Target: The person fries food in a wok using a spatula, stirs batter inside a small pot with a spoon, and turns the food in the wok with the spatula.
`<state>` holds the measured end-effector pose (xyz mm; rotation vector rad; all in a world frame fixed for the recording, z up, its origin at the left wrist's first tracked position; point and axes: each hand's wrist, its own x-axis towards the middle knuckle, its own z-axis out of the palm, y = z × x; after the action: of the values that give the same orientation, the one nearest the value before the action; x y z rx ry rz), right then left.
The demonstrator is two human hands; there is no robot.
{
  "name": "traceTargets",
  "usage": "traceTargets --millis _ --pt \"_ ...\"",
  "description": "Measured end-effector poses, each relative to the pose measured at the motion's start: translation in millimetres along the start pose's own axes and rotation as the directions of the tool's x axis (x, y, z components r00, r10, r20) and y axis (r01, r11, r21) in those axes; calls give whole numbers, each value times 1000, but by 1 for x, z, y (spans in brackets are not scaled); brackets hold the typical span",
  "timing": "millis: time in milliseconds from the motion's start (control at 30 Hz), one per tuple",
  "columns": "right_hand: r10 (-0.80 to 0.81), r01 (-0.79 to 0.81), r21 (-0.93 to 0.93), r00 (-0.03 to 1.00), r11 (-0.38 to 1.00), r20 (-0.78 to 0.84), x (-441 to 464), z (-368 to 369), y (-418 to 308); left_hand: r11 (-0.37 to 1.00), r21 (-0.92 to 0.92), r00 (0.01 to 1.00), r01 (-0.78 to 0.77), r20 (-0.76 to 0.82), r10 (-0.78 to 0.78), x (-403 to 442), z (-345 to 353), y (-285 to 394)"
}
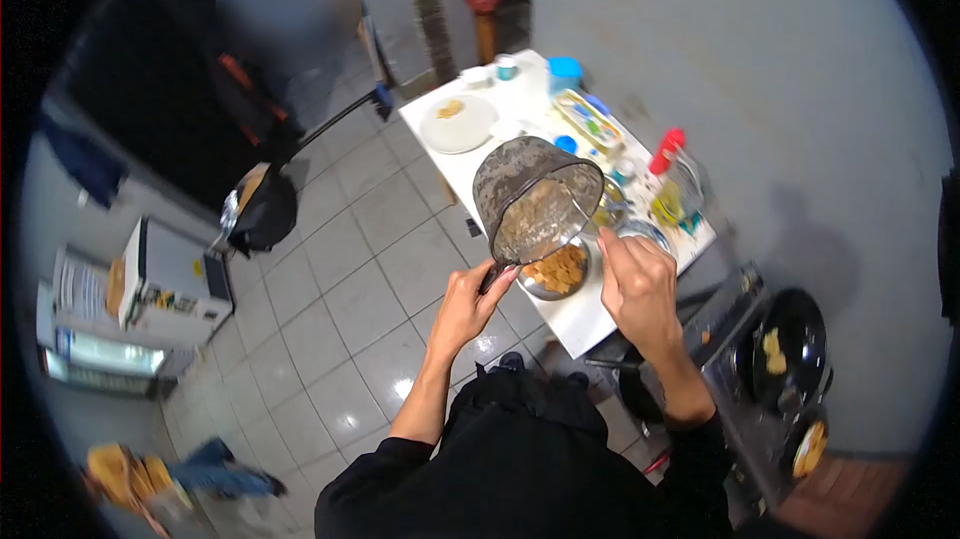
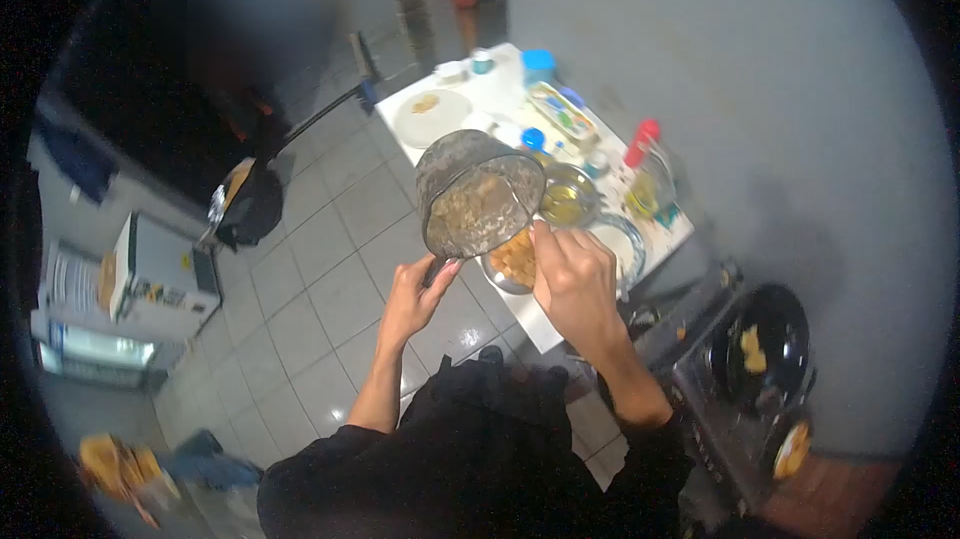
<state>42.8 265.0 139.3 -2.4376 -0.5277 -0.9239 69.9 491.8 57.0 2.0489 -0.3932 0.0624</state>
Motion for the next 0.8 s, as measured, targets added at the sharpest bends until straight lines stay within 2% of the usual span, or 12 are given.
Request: traceTargets --millis 33,100,167,267,300,367,433,533,633,667,733,800 --pt "45 -46 -34 999 998 -14 -9 -3 2 999 -39 999 -15 35 17 8 6 1" --pt "269 -268 62 963 961 4 -29 -9 2 997 -40 985 -64 156 70 22 20 -1" --pt "376 -377 -4 926 926 -26 -53 -12 1 993 -121 969 0 244 30 33 36 3" --pt "693 -665 226 716 712 -78 -83 -12 -9 988 -143 920 -51 377 102 44 61 8" --pt "716 -687 216 690 694 -107 -94 -10 -6 987 -150 901 -63 416 121 47 71 11" --pt "763 -660 384 576 646 -292 -116 -6 -4 972 -232 858 -43 489 155 49 89 14" --pt "791 -709 352 536 612 -295 -119 -27 -11 968 -251 820 -26 549 164 50 104 18" --pt "732 -759 113 562 641 -386 -128 -42 -21 941 -316 790 -121 543 284 47 117 28" --pt "722 -771 69 556 633 -411 -138 -40 -31 959 -269 739 -83 629 241 46 132 32" --pt "802 -821 140 481 554 -355 -139 -43 -38 953 -299 707 -44 665 241 44 137 35" --pt "825 -820 246 400 517 -400 -148 -37 -39 936 -348 633 58 738 235 39 148 37" --pt "839 -802 348 318 486 -441 -158 -30 -34 934 -349 593 74 769 240 31 158 43"
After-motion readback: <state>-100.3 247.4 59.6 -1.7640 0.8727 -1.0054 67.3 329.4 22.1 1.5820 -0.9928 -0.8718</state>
